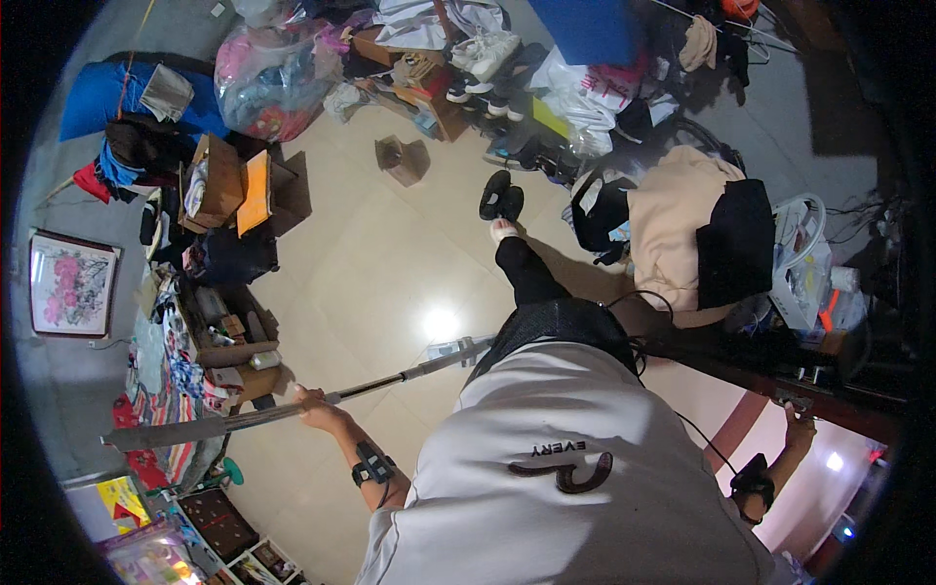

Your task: The recorder mops the floor in a bedroom, moving around clutter and picking up a piece of clothing.

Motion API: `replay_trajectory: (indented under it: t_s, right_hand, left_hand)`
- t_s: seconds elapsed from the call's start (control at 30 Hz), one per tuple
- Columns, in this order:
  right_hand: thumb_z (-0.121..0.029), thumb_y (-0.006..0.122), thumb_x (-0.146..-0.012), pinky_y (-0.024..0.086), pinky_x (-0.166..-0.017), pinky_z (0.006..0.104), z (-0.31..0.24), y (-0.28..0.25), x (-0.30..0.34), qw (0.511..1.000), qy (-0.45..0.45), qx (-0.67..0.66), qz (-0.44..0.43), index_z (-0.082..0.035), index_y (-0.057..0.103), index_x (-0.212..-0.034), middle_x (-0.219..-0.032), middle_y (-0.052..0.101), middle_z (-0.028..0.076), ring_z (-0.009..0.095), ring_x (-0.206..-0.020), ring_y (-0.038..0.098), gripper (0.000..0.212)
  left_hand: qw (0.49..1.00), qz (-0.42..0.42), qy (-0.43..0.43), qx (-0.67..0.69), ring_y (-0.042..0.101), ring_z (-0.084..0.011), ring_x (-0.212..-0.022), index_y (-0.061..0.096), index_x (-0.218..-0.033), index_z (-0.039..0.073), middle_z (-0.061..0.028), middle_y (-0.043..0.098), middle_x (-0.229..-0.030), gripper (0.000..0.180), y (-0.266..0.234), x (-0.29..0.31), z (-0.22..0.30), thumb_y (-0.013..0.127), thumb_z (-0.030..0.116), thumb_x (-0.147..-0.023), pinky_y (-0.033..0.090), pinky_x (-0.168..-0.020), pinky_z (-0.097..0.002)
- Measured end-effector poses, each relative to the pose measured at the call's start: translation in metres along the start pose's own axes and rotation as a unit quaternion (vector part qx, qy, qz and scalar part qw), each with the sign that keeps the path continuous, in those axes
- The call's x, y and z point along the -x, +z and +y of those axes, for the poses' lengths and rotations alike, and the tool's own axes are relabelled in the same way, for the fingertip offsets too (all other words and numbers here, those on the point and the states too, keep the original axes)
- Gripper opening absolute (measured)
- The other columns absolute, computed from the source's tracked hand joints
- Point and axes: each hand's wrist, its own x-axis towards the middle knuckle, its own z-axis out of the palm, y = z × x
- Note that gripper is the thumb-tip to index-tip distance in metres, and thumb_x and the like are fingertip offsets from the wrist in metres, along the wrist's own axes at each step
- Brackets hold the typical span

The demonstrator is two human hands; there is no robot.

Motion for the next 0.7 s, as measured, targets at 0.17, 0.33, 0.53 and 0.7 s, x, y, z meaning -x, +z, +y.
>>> replay_trajectory:
  t_s: [0.17, 0.33, 0.53, 0.7]
  right_hand:
    - [-0.054, 0.071, -0.07, 0.043, -0.095, 0.0417, 0.016, 0.016, -0.005, 1.0, -0.005, 0.005, 0.03, -0.011, 0.055, -0.123, -0.116, 0.061, 0.015, 0.032, -0.112, 0.055, 0.07]
    - [-0.056, 0.066, -0.072, 0.04, -0.098, 0.0432, 0.036, 0.04, -0.02, 0.999, -0.014, 0.002, 0.046, -0.012, 0.054, -0.123, -0.119, 0.059, 0.016, 0.034, -0.114, 0.053, 0.069]
    - [-0.057, 0.063, -0.075, 0.036, -0.097, 0.0445, 0.019, 0.024, -0.01, 0.999, -0.021, 0.048, -0.008, -0.013, 0.052, -0.127, -0.125, 0.055, 0.015, 0.032, -0.119, 0.049, 0.069]
    - [-0.06, 0.06, -0.076, 0.036, -0.097, 0.0451, 0.028, 0.03, -0.014, 0.997, -0.03, 0.067, 0.008, -0.012, 0.048, -0.129, -0.126, 0.055, 0.016, 0.033, -0.117, 0.05, 0.072]
  left_hand:
    - [1.0, 0.0, 0.0, 0.03, 0.039, -0.012, -0.055, 0.044, -0.066, 0.009, -0.0001, 0.04, -0.057, 0.033, 0.006, 0.001, 0.002, 0.058, 0.027, -0.09, 0.033, -0.052, -0.0284]
    - [0.997, -0.024, -0.008, 0.066, 0.038, -0.0118, -0.054, 0.044, -0.067, 0.009, 0.0, 0.039, -0.058, 0.031, 0.001, -0.002, -0.004, 0.06, 0.025, -0.089, 0.033, -0.052, -0.0278]
    - [0.998, -0.004, -0.02, 0.067, 0.038, -0.0119, -0.054, 0.045, -0.069, 0.008, -0.0003, 0.039, -0.058, 0.028, 0.015, -0.001, 0.0, 0.06, 0.021, -0.088, 0.035, -0.054, -0.0283]
    - [0.997, -0.027, -0.03, 0.069, 0.038, -0.0109, -0.055, 0.046, -0.07, 0.008, 0.0002, 0.041, -0.06, 0.025, 0.028, -0.001, 0.002, 0.058, 0.017, -0.089, 0.035, -0.054, -0.0274]
